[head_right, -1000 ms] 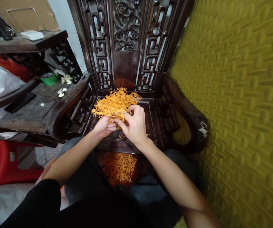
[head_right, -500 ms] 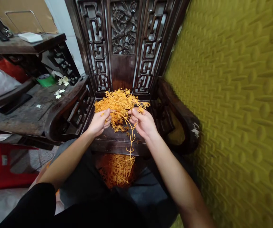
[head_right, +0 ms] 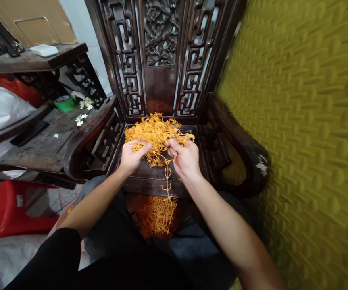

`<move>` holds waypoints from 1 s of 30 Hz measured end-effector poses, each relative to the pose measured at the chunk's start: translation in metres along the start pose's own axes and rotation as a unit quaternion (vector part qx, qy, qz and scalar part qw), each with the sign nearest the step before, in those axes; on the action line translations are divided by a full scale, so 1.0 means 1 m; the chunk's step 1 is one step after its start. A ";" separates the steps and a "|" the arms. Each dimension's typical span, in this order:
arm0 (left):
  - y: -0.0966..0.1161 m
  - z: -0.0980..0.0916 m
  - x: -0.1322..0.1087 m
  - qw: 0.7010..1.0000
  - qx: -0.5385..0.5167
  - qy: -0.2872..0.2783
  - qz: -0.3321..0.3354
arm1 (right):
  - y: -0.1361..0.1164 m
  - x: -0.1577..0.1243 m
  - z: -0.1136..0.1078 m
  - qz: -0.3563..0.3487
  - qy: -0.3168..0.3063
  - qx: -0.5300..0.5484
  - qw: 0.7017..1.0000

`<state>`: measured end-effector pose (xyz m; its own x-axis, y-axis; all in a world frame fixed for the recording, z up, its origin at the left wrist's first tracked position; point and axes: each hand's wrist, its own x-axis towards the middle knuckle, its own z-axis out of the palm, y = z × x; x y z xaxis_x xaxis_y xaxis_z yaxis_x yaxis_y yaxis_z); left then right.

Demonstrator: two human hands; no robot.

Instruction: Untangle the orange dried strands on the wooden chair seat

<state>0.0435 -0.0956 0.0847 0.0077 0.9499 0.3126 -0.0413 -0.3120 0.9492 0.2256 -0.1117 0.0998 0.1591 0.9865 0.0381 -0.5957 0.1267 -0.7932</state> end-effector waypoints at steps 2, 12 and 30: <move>0.002 -0.003 0.003 0.994 -0.093 0.045 -0.039 | -0.006 0.005 -0.005 -0.036 0.028 0.005 0.999; 0.006 -0.022 0.029 0.914 -0.331 0.069 -0.223 | -0.011 0.006 -0.013 0.028 -0.001 -0.027 0.999; -0.009 -0.016 0.019 0.945 -0.160 -0.168 -0.230 | -0.011 0.013 -0.019 0.139 -0.022 0.023 0.990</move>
<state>0.0278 -0.0740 0.0817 0.4124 0.9070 -0.0849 -0.2570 0.2053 0.9444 0.2491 -0.1023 0.0970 -0.0508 0.9873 -0.1505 -0.6475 -0.1473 -0.7477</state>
